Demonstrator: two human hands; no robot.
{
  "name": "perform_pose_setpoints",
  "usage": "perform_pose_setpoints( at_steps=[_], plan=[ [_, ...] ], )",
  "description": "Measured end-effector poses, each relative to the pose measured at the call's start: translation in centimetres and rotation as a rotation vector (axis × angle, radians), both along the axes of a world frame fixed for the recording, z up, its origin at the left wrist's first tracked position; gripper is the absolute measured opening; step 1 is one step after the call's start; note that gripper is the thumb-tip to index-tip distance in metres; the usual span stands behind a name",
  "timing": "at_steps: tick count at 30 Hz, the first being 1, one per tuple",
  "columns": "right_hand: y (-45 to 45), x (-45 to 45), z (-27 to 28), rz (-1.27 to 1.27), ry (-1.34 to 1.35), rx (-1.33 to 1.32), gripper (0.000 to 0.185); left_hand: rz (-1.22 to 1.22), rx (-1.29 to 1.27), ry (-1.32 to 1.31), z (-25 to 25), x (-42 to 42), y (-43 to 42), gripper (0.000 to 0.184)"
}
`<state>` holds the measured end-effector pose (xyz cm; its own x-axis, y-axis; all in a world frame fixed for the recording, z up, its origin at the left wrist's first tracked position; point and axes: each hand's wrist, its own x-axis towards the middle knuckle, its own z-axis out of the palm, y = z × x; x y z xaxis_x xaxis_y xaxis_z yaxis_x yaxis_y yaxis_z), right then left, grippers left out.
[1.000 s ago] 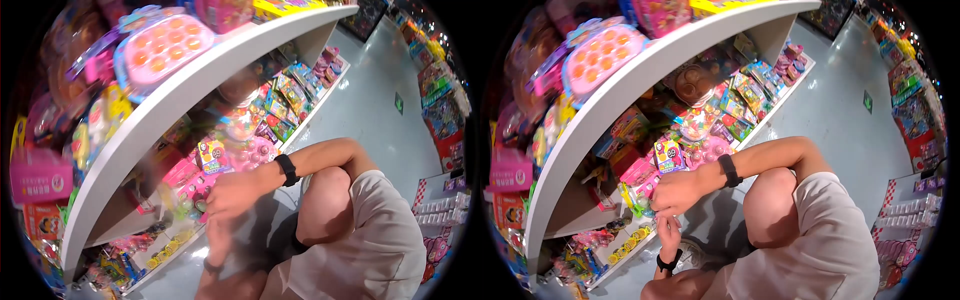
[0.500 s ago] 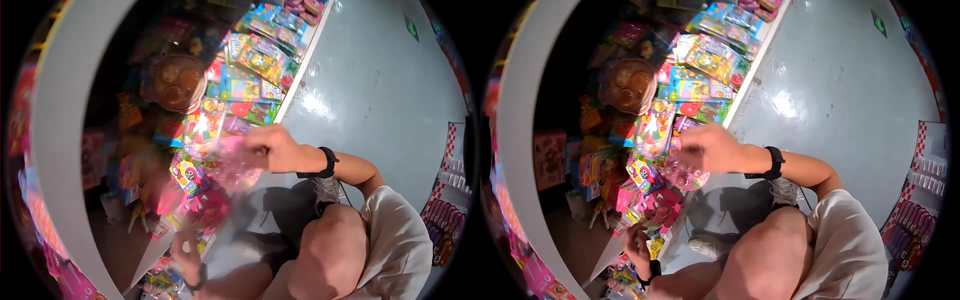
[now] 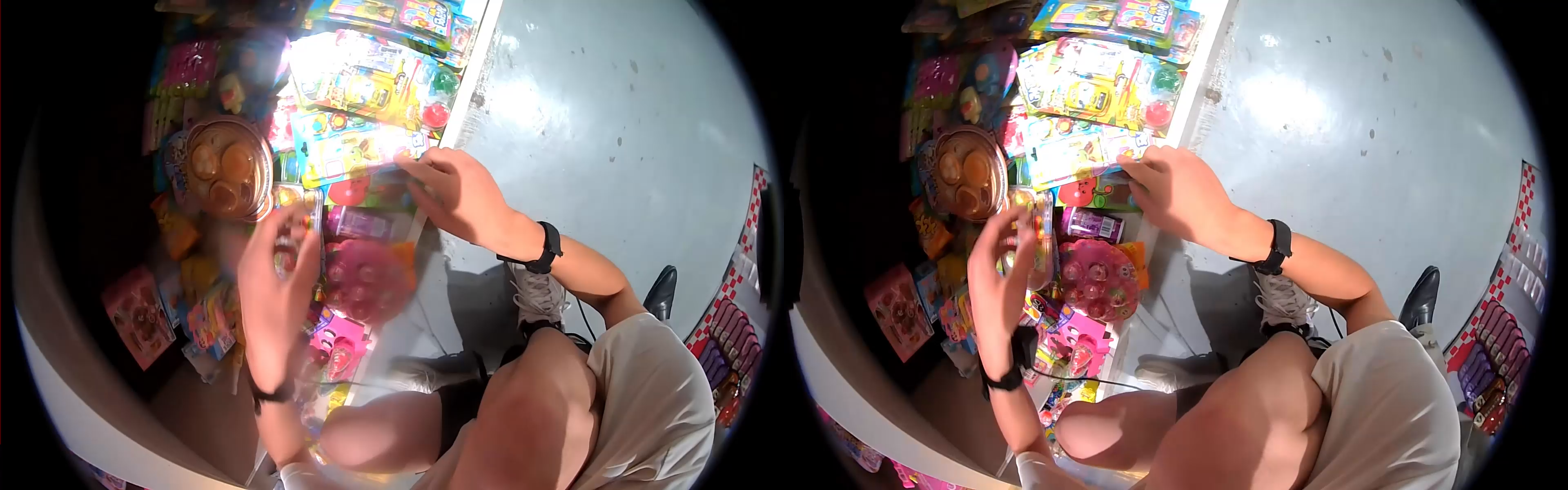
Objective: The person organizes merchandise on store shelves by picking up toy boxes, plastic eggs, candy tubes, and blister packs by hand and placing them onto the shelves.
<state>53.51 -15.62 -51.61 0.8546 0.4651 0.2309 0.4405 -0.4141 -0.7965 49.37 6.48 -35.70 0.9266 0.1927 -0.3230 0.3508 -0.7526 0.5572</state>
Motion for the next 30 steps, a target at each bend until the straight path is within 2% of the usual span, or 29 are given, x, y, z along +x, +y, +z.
perform_pose_setpoints(
  at_steps=[1,3,5,9,11,13,15,16,19,21,22,24,25,27,29,30],
  plan=[
    [-0.1,0.0,-0.2,-0.003,0.009,-0.002,0.046,-0.046,0.007,-0.041,-1.0,1.6,-0.1,0.035],
    [-0.4,0.0,-0.5,0.006,-0.014,0.059,0.049,-0.007,0.145,0.108,-1.7,4.4,-0.7,0.050],
    [-0.7,-0.3,-0.4,0.003,0.007,0.086,0.050,-0.139,0.358,0.024,-4.1,5.6,0.0,0.054],
    [-1.1,-0.6,0.1,-0.019,0.039,0.107,0.056,-0.208,0.425,-0.092,-7.2,6.9,1.2,0.056],
    [-1.3,-0.7,0.1,-0.022,0.056,0.114,0.057,0.006,0.064,0.037,-8.0,7.4,1.6,0.056],
    [-1.3,-0.6,0.1,-0.029,0.068,0.118,0.057,0.048,-0.018,0.062,-7.5,7.6,1.6,0.049],
    [-1.5,-0.5,-0.1,-0.112,-0.019,0.153,0.050,0.211,-0.325,0.064,-6.4,7.9,1.3,0.037],
    [-1.6,-0.5,-0.1,-0.114,-0.017,0.152,0.050,0.295,-0.378,0.085,-5.3,8.0,1.0,0.030],
    [-1.7,-0.2,-0.2,-0.176,-0.046,0.213,0.044,0.276,-0.481,0.103,-2.7,7.8,2.0,0.030],
    [-1.7,0.1,-0.5,-0.207,0.038,0.243,0.041,0.288,-0.492,0.067,-2.5,7.2,2.2,0.029],
    [-1.9,0.3,-0.7,-0.208,0.038,0.244,0.041,0.192,-0.405,0.082,-2.8,6.8,2.5,0.027],
    [-2.1,0.4,-1.2,-0.049,0.154,0.271,0.043,0.029,-0.255,0.133,-3.0,6.2,2.2,0.023],
    [-2.0,0.2,-1.3,-0.049,0.152,0.274,0.043,-0.003,-0.210,0.232,-3.3,6.2,2.3,0.024],
    [-1.4,-0.5,-1.4,-0.003,0.043,0.126,0.044,-0.116,-0.038,0.032,-5.5,5.5,2.1,0.026],
    [-1.1,-1.2,-1.2,-0.040,0.022,0.129,0.045,-0.077,-0.006,0.000,-5.4,5.5,1.4,0.029],
    [-1.0,-1.5,-1.2,-0.076,0.001,0.133,0.046,-0.057,0.108,0.104,-4.4,6.1,0.7,0.034]
  ],
)
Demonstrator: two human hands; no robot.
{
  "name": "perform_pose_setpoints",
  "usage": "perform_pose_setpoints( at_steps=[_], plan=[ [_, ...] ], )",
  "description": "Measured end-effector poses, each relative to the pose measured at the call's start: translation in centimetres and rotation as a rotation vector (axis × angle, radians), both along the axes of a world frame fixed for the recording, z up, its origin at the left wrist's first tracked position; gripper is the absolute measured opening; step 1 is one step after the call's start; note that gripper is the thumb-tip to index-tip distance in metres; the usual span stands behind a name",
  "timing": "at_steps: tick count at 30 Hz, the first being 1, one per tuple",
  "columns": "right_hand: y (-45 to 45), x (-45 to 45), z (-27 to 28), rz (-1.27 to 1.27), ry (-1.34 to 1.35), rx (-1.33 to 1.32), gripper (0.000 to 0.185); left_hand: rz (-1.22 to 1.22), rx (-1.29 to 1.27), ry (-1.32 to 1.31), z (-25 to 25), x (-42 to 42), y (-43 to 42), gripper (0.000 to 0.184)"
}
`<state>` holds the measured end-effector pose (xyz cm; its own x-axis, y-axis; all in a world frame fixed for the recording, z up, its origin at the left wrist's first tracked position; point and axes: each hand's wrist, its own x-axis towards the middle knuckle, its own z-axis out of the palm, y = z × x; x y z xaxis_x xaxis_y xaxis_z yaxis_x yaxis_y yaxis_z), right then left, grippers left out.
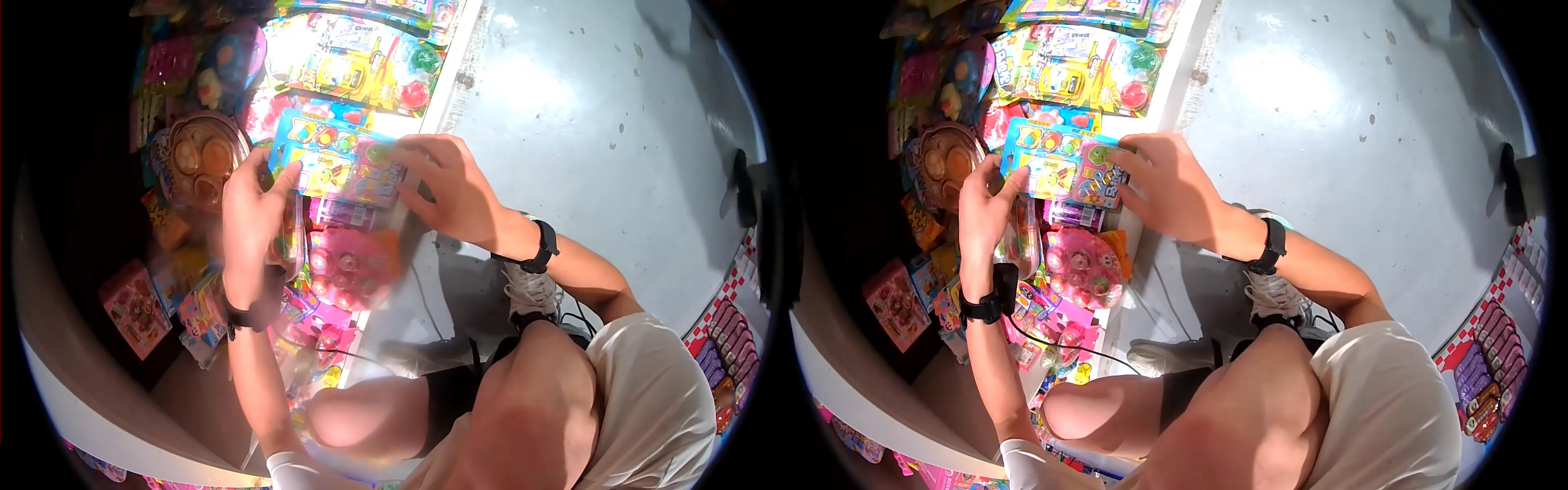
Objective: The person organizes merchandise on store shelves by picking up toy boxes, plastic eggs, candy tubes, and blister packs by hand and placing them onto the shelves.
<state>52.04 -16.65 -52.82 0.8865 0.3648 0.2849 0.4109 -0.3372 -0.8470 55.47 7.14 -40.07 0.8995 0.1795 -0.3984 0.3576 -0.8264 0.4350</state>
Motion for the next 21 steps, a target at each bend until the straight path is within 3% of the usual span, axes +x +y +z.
perform_pose_setpoints(
  at_steps=[2,4,7,13,15,17,21],
  plan=[
    [0.1,-0.2,-0.1,-0.018,-0.020,-0.014,0.046,0.016,0.119,0.099,0.4,0.1,-0.1,0.038],
    [0.1,-0.4,-0.2,-0.038,-0.041,-0.027,0.046,-0.269,0.475,-0.060,-0.2,-0.4,0.6,0.049],
    [0.0,-0.2,-0.1,-0.012,-0.033,-0.067,0.048,-0.319,0.567,-0.027,0.3,-0.1,-0.5,0.056],
    [2.1,0.9,0.0,-0.005,0.041,0.005,0.063,-0.401,0.324,-0.096,0.0,-0.1,1.8,0.056],
    [3.0,1.0,0.3,0.018,0.063,0.001,0.074,-0.327,0.239,0.003,0.2,-0.8,1.5,0.061],
    [3.9,0.9,-0.4,0.050,0.051,-0.024,0.078,-0.368,0.413,0.018,-0.3,-2.2,1.3,0.071],
    [4.2,1.1,-0.9,0.097,0.058,-0.099,0.085,-0.352,0.434,0.033,0.0,-3.1,1.4,0.068]
  ],
)
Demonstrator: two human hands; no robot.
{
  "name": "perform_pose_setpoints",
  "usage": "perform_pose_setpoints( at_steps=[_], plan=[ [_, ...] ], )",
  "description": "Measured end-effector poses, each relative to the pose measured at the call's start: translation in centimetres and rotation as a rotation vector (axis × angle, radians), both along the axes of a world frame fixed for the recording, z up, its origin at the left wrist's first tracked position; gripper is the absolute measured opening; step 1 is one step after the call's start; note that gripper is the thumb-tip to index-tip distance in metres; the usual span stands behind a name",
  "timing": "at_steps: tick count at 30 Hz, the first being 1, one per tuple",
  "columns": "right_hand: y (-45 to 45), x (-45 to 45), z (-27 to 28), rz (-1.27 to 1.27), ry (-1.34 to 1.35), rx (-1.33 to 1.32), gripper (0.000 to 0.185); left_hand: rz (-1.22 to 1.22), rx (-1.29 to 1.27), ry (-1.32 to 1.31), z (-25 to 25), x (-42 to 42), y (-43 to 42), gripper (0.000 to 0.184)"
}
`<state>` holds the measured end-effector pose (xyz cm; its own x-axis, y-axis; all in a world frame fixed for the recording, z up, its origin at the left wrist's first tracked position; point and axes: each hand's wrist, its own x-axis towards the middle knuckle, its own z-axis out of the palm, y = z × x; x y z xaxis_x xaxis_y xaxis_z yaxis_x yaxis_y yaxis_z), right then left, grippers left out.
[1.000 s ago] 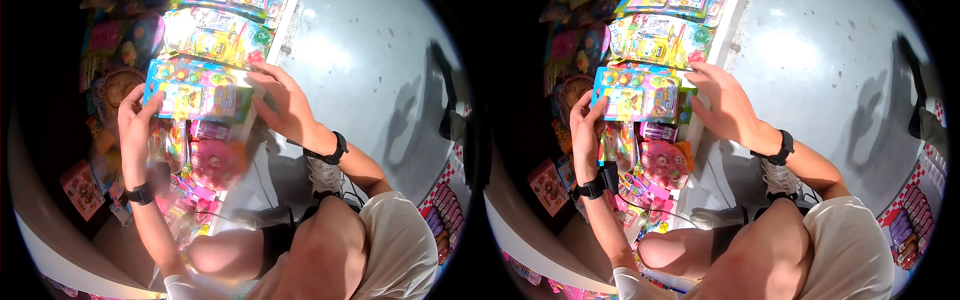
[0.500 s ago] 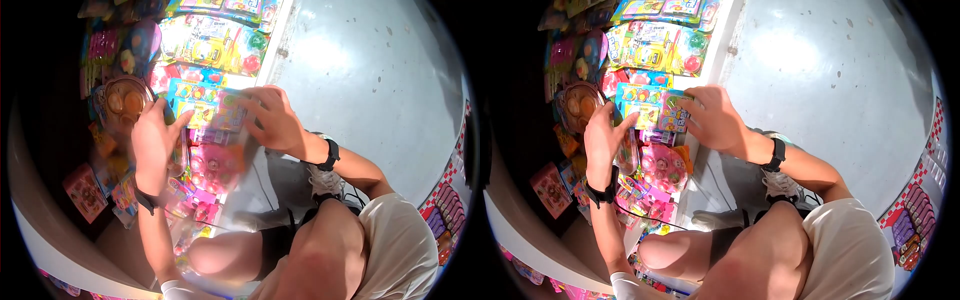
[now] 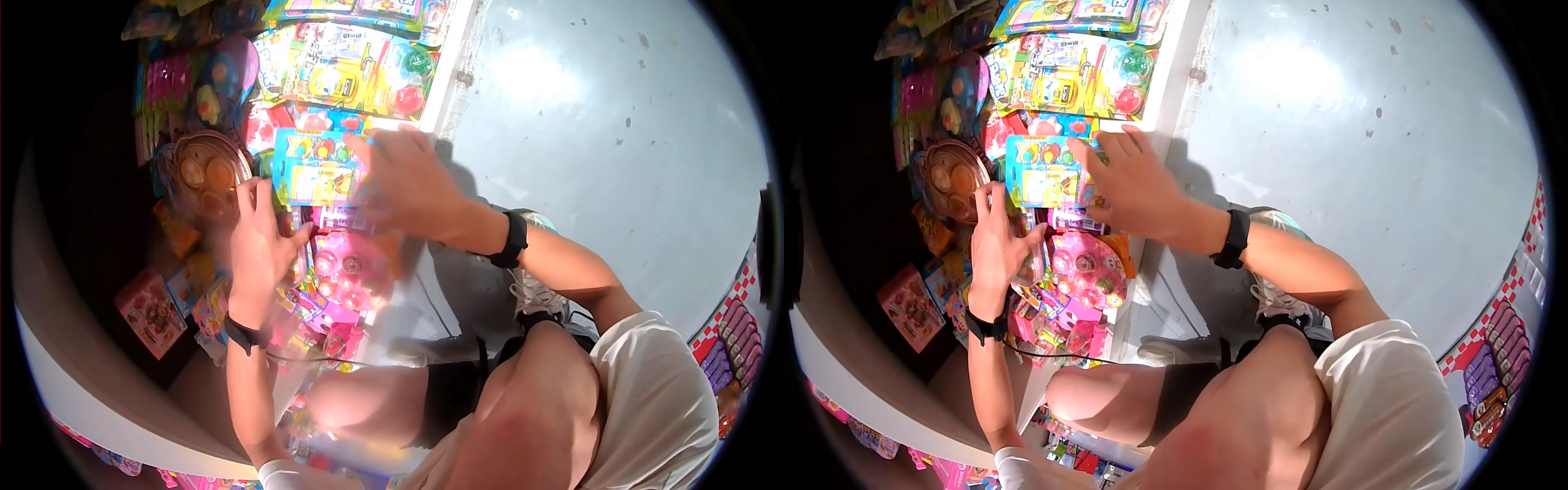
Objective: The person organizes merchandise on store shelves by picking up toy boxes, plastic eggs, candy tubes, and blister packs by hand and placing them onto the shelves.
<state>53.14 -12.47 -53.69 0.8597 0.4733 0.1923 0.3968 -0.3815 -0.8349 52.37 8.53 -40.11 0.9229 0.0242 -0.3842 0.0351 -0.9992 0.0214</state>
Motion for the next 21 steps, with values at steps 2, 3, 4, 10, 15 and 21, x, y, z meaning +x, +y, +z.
perform_pose_setpoints(
  at_steps=[2,3,4,10,15,21],
  plan=[
    [-0.3,0.1,0.0,-0.027,-0.001,0.037,0.079,0.060,0.022,0.050,0.1,-0.8,0.4,0.066],
    [-0.3,0.1,0.0,-0.059,-0.007,0.075,0.073,0.027,0.001,0.018,-0.3,-1.4,1.2,0.065],
    [-0.2,0.2,0.1,-0.055,-0.010,0.076,0.073,-0.008,-0.020,-0.015,-0.5,-1.8,1.8,0.064],
    [0.3,0.0,0.1,-0.059,-0.051,-0.010,0.087,-0.012,-0.065,0.009,0.1,-3.7,2.4,0.066],
    [-0.4,-0.8,1.0,-0.122,-0.127,0.025,0.088,-0.022,-0.002,-0.090,1.3,-5.0,1.7,0.074],
    [-0.9,-2.7,2.0,-0.103,-0.127,0.139,0.067,0.109,0.266,0.004,1.0,-7.5,2.7,0.092]
  ],
)
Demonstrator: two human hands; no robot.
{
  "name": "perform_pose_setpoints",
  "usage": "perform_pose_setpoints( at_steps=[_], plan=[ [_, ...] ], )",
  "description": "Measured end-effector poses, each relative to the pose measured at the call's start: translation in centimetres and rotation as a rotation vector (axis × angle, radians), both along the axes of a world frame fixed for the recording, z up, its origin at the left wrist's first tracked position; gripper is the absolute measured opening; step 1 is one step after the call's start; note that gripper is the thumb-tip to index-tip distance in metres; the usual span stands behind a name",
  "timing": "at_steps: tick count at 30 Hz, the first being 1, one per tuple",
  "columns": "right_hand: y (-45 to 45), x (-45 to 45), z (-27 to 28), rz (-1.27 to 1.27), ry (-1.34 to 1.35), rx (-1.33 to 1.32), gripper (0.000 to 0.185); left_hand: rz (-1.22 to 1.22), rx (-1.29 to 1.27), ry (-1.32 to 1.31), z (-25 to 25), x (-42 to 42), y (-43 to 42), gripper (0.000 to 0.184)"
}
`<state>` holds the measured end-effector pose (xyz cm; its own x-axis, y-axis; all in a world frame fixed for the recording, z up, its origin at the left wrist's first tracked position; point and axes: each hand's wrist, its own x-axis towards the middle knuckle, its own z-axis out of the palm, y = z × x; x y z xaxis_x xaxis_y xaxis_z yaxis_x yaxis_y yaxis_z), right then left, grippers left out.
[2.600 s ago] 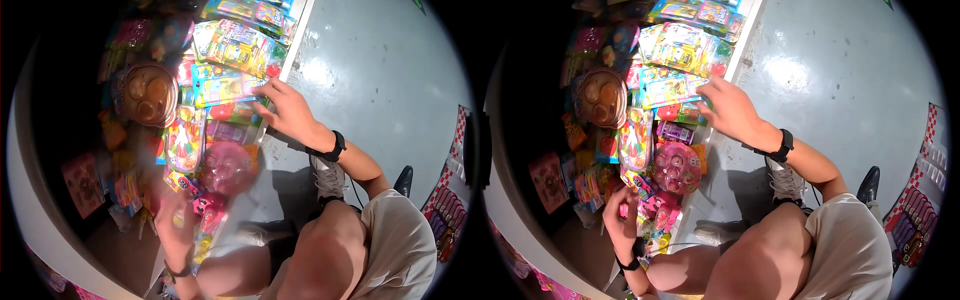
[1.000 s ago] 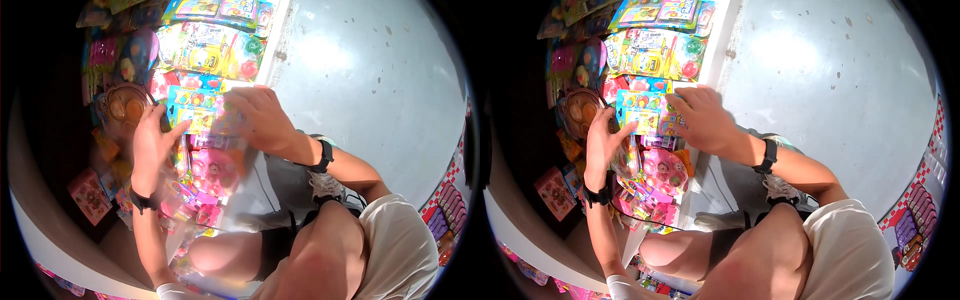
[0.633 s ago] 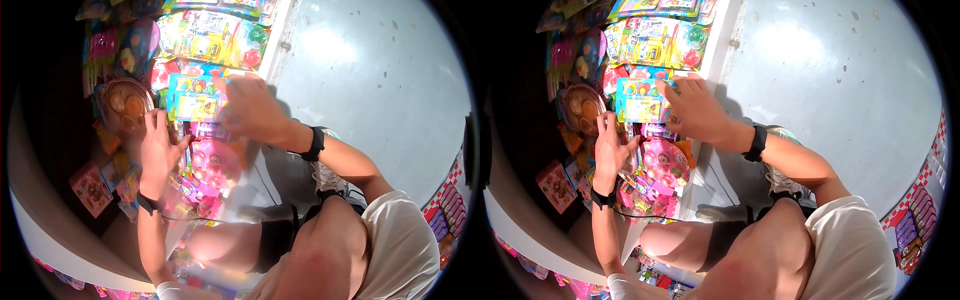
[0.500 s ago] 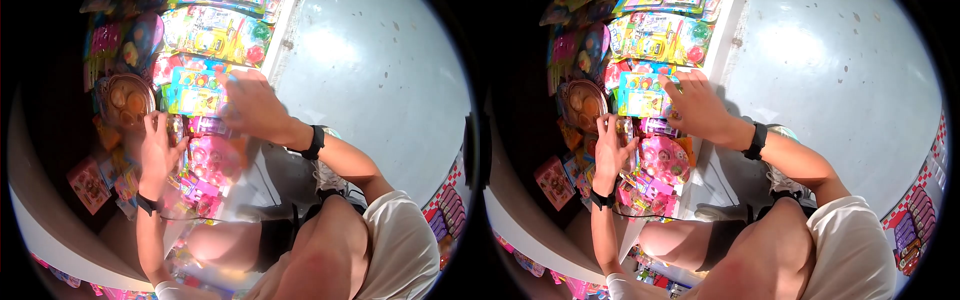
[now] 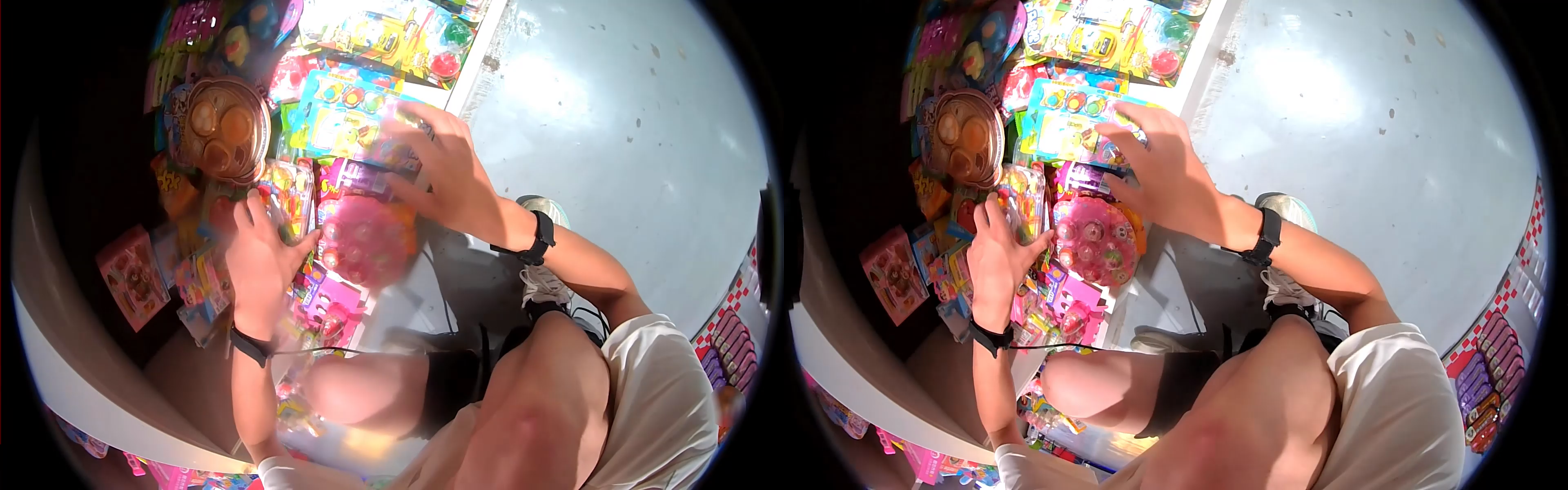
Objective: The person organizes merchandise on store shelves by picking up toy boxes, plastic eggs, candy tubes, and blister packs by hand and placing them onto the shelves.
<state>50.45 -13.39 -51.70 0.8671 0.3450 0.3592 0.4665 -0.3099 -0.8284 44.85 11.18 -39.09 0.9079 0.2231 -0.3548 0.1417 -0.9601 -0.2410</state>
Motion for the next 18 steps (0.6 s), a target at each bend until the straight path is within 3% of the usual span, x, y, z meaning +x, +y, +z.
perform_pose_setpoints(
  at_steps=[6,15,18],
  plan=[
    [1.0,-1.9,-0.6,0.122,-0.020,0.021,0.044,0.053,-0.060,0.013,0.1,-0.5,0.0,0.094],
    [0.2,-0.8,0.0,0.141,-0.069,0.121,0.040,0.063,-0.139,0.029,1.3,-0.6,-1.2,0.102],
    [-0.8,1.4,-0.1,0.009,-0.133,0.083,0.039,0.068,-0.230,0.016,3.1,0.8,-3.1,0.088]
  ],
)
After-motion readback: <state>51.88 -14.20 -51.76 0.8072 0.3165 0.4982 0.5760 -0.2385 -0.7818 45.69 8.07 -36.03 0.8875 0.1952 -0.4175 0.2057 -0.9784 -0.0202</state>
